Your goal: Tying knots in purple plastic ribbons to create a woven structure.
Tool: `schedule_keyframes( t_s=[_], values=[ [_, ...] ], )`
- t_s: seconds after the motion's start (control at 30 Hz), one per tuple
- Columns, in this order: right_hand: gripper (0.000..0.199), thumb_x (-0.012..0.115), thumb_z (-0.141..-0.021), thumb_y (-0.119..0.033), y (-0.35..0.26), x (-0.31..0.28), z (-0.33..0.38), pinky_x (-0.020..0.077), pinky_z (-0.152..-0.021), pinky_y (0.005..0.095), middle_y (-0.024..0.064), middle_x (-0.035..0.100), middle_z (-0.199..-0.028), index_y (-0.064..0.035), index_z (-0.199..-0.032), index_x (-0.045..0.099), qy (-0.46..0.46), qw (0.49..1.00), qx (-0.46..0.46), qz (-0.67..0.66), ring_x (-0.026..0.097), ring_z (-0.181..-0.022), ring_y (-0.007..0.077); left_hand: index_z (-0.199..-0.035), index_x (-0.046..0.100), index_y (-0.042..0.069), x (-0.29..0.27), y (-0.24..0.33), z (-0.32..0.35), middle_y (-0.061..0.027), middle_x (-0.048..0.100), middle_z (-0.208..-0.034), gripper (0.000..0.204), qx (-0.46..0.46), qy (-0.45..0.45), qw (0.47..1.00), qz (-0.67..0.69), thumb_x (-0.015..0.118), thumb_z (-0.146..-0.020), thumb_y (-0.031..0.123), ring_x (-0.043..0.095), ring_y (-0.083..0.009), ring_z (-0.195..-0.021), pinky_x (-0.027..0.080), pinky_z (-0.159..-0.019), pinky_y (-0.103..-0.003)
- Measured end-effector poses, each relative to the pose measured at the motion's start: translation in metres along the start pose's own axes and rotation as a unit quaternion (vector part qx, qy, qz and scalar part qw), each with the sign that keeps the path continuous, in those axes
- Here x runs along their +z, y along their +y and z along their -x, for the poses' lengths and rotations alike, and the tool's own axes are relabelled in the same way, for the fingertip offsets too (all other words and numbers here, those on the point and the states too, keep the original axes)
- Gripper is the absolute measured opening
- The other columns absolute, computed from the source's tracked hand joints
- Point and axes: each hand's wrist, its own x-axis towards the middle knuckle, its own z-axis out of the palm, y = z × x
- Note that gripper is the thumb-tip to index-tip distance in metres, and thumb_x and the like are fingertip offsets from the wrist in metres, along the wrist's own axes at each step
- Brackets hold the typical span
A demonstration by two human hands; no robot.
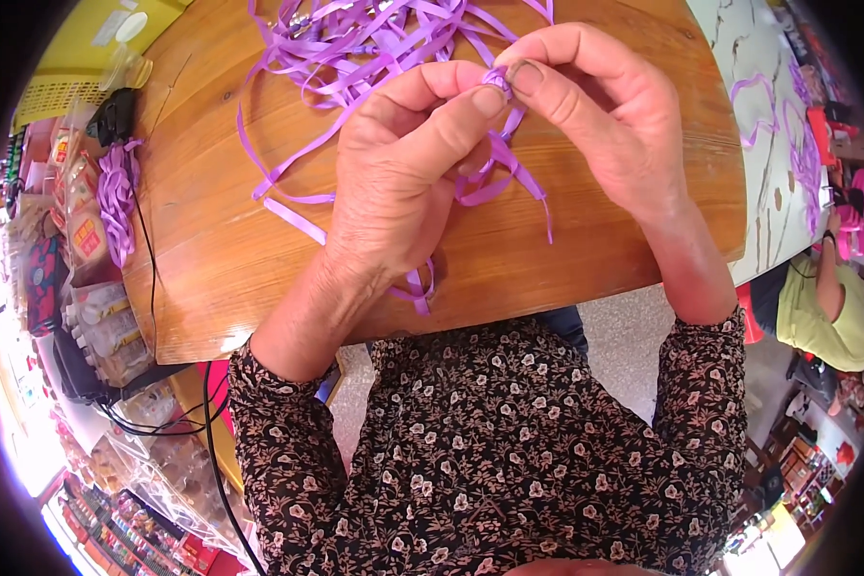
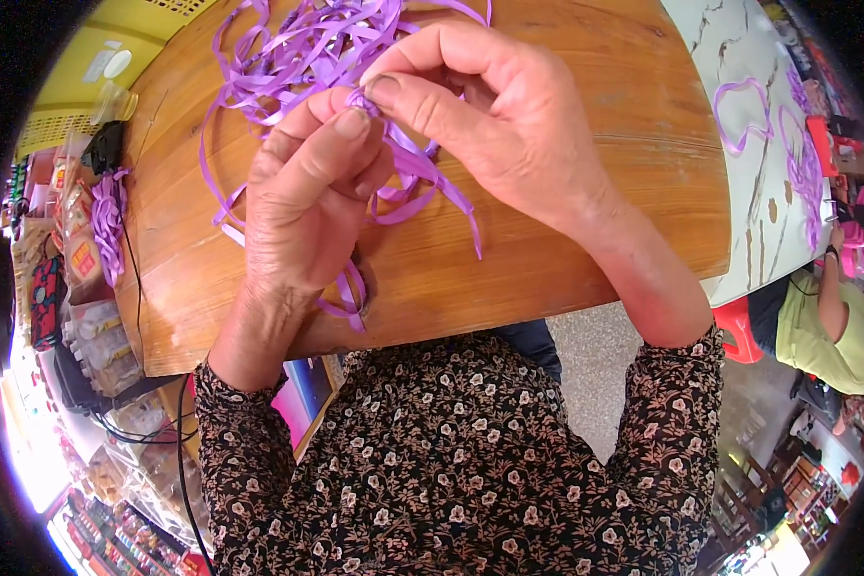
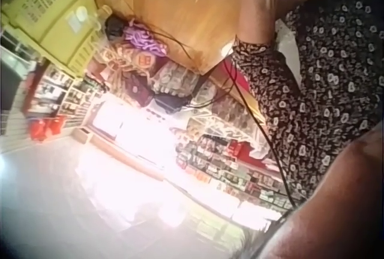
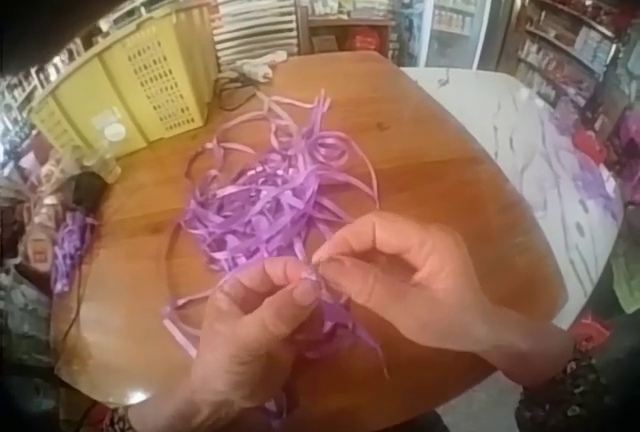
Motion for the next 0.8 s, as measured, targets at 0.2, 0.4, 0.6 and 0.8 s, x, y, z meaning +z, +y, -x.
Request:
schedule_keyframes(
  t_s=[0.2,0.4,0.6,0.8],
  values=[
    [0.015,0.056,-0.085,0.006,-0.004,0.002,0.005,0.0453,-0.076,0.0213,0.0055,0.06,-0.092,0.0045,-0.1,0.057,0.007,0.982,-0.126,0.137,0.056,-0.085,0.0093,-0.095,0.059,0.004,-0.002,0.003,0.002,0.0039,0.048,-0.071,0.011,-0.026,-0.045,0.998,0.023,0.056,-0.087,0.01,0.037,-0.0069,-0.062,0.032,-0.058,-0.024],
    [0.018,0.056,-0.08,0.013,-0.002,-0.003,0.002,0.0454,-0.072,0.0242,0.0103,0.06,-0.091,0.0055,-0.097,0.058,-0.032,0.956,-0.209,0.201,0.057,-0.083,0.0149,-0.098,0.059,0.003,-0.006,0.003,0.003,0.004,0.046,-0.07,0.013,-0.029,-0.054,0.996,0.071,0.053,-0.088,0.01,0.035,-0.0072,-0.06,0.03,-0.057,-0.024],
    [0.022,0.062,-0.074,0.012,-0.009,-0.003,0.001,0.0462,-0.072,0.0286,0.0133,0.061,-0.09,0.0057,-0.095,0.059,-0.049,0.94,-0.241,0.235,0.059,-0.082,0.0218,-0.1,0.059,0.004,-0.003,0.007,0.006,0.0022,0.054,-0.078,0.014,-0.041,-0.043,0.997,0.046,0.054,-0.088,0.01,0.044,-0.0069,-0.066,0.036,-0.061,-0.024],
    [0.025,0.067,-0.069,0.011,-0.004,0.0,-0.001,0.0465,-0.07,0.0291,0.0137,0.061,-0.088,0.0046,-0.092,0.06,0.002,0.925,-0.274,0.263,0.059,-0.08,0.023,-0.092,0.06,0.005,0.0,0.005,0.004,0.002,0.054,-0.07,0.01,-0.015,-0.018,0.999,0.04,0.06,-0.086,0.013,0.044,-0.0049,-0.056,0.036,-0.048,-0.021]
  ],
)
